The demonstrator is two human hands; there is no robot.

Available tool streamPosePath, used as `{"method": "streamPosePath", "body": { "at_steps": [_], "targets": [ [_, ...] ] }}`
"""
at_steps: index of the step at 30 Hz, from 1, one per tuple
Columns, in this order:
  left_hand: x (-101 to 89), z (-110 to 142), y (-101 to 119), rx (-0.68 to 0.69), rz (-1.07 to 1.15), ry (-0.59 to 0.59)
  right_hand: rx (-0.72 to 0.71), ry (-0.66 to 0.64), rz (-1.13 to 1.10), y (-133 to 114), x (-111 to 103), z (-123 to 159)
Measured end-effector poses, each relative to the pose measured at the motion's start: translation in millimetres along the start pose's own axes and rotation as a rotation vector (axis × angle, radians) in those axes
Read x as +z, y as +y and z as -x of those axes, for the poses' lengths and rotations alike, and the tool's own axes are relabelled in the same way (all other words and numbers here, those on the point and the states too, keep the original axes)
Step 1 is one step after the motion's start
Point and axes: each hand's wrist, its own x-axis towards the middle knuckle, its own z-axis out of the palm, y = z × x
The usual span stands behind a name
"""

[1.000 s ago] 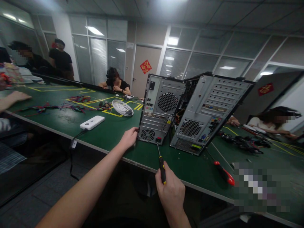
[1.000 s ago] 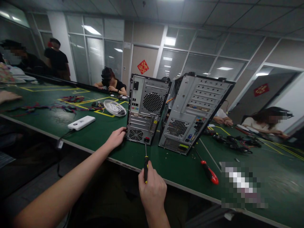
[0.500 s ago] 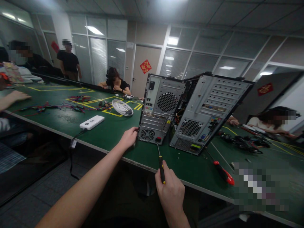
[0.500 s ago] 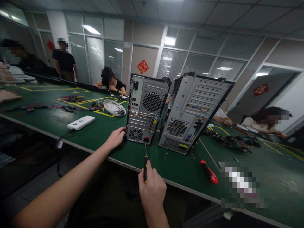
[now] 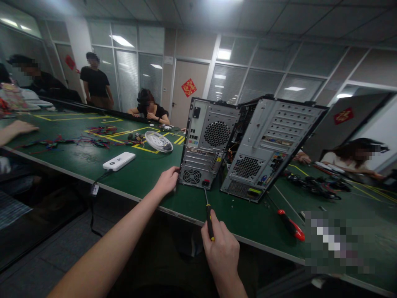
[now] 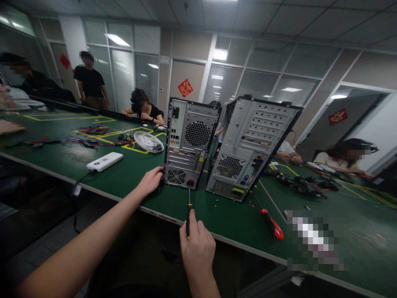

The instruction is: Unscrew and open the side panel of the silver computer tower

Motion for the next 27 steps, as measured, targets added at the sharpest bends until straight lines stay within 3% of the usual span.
{"method": "streamPosePath", "body": {
  "at_steps": [27],
  "targets": [
    [0.9, 0.1, 1.2, -0.016, -0.055, -0.016, 0.066, -0.052, 0.086, -15.3, -0.7, -5.0]
  ]
}}
